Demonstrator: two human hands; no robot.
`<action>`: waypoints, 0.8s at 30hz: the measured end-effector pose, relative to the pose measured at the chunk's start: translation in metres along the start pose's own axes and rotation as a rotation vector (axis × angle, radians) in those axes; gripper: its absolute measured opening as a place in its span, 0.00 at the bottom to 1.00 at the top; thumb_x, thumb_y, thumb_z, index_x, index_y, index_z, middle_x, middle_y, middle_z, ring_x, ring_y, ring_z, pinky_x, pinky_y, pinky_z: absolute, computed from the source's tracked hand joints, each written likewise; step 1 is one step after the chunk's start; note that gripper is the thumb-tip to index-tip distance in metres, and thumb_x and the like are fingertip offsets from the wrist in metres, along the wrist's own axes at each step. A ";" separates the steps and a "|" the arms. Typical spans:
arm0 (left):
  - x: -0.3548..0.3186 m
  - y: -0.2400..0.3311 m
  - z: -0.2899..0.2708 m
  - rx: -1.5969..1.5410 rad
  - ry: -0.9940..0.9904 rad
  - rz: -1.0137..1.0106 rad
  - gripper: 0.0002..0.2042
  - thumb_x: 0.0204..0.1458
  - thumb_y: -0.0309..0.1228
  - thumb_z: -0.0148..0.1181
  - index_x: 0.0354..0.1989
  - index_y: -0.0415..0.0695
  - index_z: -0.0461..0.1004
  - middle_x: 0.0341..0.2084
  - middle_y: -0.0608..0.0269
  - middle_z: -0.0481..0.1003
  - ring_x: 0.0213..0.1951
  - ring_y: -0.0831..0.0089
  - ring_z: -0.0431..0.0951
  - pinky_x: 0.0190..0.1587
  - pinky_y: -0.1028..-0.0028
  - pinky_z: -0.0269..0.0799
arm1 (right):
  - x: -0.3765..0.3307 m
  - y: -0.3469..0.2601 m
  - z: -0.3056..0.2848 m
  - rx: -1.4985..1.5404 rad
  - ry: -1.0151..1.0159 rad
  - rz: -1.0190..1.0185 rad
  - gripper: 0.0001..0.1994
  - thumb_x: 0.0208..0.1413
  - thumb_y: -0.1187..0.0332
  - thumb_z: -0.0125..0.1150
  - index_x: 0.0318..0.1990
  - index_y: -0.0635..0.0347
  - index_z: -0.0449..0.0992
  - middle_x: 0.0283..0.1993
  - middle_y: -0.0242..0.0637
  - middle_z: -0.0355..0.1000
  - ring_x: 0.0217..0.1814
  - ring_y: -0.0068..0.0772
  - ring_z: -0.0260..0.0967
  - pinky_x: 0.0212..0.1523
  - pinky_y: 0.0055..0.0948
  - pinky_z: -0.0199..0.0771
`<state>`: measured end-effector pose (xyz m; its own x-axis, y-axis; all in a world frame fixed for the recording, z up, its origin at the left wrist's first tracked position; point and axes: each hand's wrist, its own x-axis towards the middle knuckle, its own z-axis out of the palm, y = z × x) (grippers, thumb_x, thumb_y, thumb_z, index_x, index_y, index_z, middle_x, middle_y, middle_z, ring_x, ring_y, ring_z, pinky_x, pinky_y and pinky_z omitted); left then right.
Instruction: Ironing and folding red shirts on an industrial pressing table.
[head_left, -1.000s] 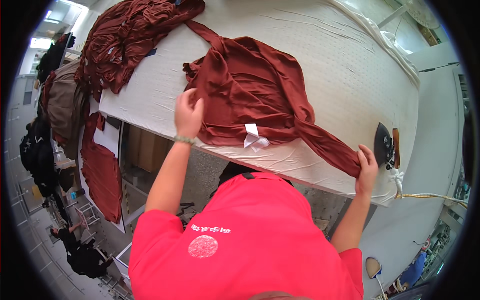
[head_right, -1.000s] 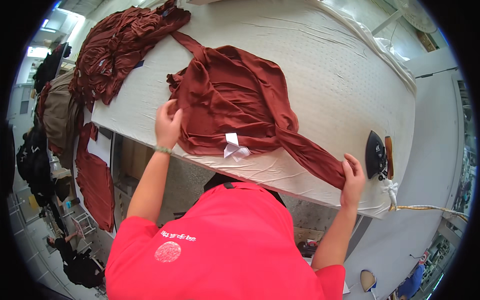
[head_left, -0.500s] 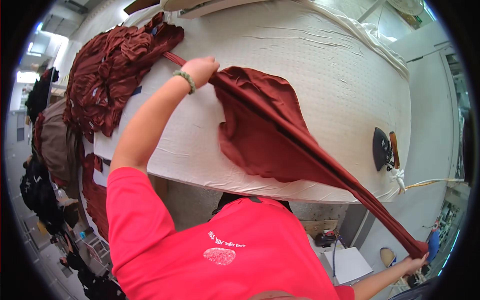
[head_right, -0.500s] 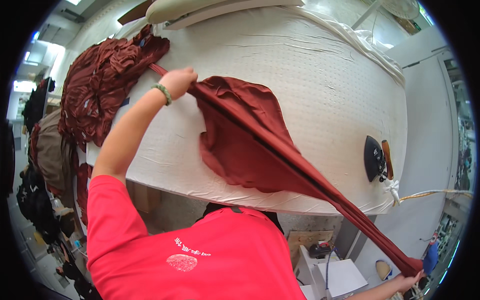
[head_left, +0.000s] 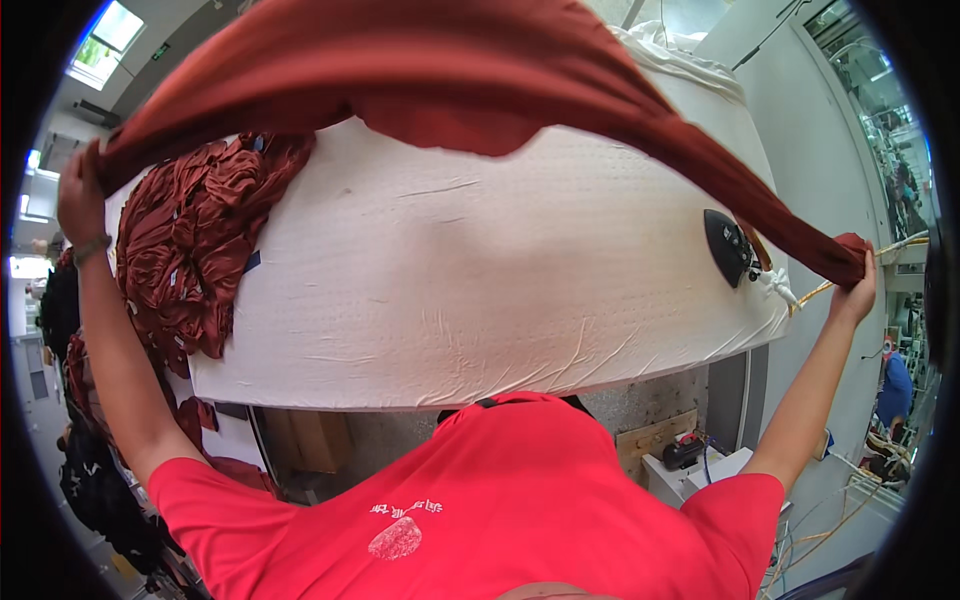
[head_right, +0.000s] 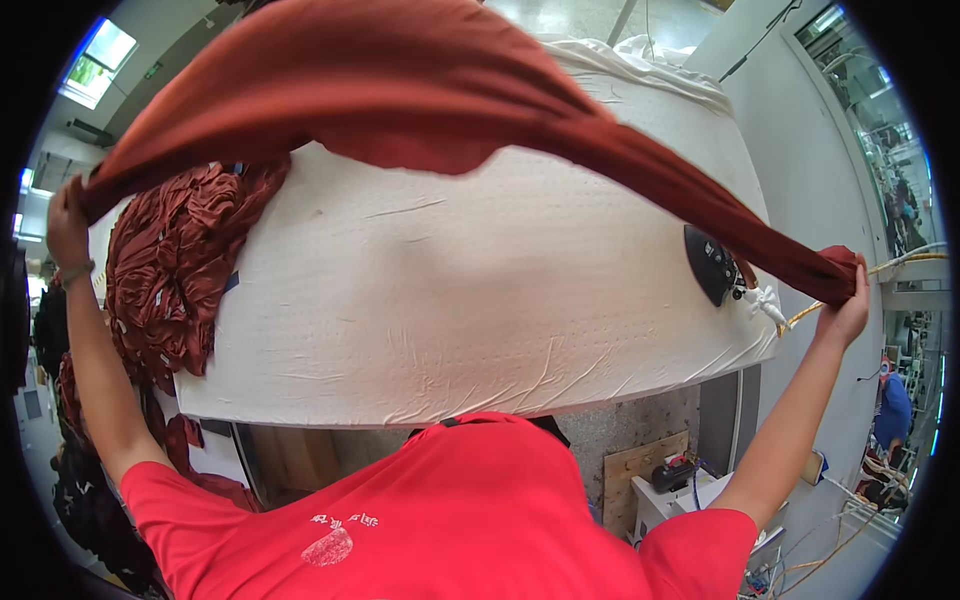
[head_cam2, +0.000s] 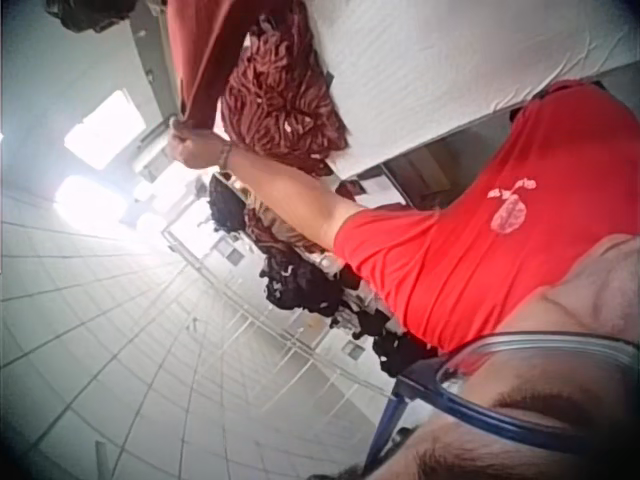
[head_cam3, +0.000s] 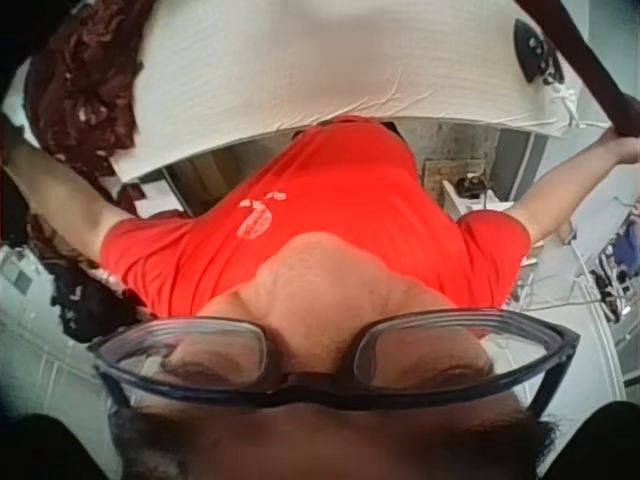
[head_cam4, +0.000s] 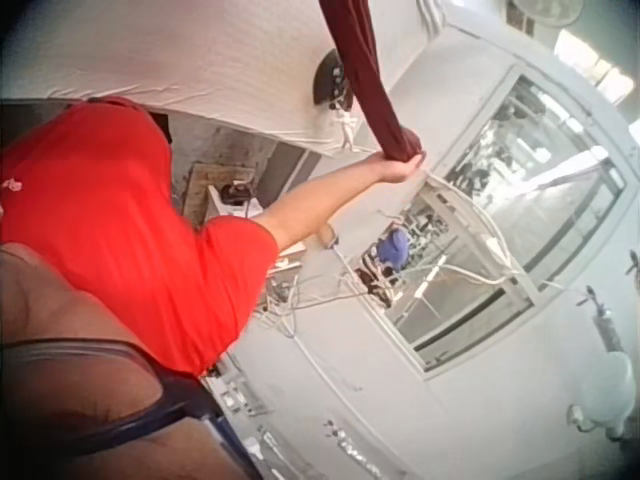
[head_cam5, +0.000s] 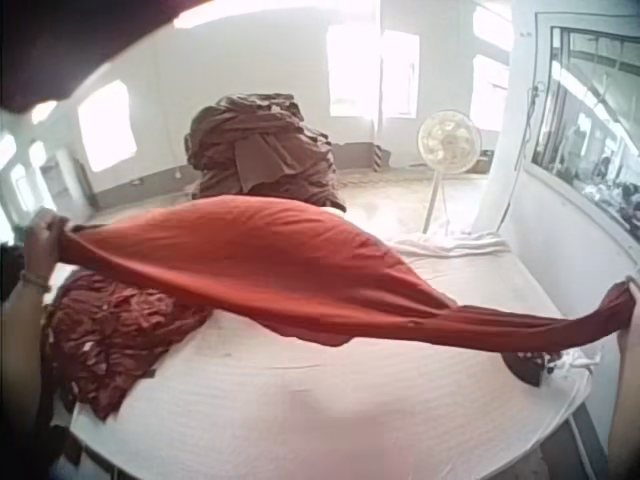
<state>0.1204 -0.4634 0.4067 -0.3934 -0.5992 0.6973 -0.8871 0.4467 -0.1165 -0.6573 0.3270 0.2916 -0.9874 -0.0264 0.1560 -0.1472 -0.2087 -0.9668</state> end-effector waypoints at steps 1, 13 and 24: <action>-0.030 -0.012 0.002 0.053 -0.101 -0.116 0.29 0.59 0.64 0.46 0.40 0.50 0.80 0.34 0.57 0.79 0.37 0.56 0.80 0.38 0.61 0.72 | -0.023 0.006 0.022 -0.010 -0.001 0.014 0.15 0.67 0.67 0.52 0.56 0.65 0.74 0.53 0.43 0.75 0.55 0.39 0.74 0.58 0.37 0.74; -0.235 0.023 0.087 0.157 -0.554 -0.300 0.18 0.59 0.51 0.56 0.37 0.48 0.79 0.37 0.53 0.79 0.38 0.50 0.78 0.41 0.54 0.73 | -0.096 0.136 0.034 -0.305 -0.216 0.609 0.16 0.64 0.70 0.52 0.57 0.64 0.73 0.53 0.40 0.74 0.55 0.35 0.73 0.58 0.34 0.73; -0.411 0.317 0.032 -0.826 -0.546 0.092 0.08 0.49 0.31 0.69 0.34 0.43 0.78 0.32 0.58 0.78 0.36 0.59 0.79 0.38 0.66 0.75 | -0.140 0.152 -0.013 -0.490 -0.292 0.625 0.19 0.64 0.72 0.52 0.62 0.61 0.69 0.56 0.36 0.73 0.52 0.31 0.73 0.52 0.30 0.75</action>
<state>-0.0066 -0.0966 0.0609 -0.6937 -0.6697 0.2652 -0.4822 0.7053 0.5196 -0.5422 0.3115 0.1198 -0.8507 -0.2614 -0.4561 0.3462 0.3745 -0.8602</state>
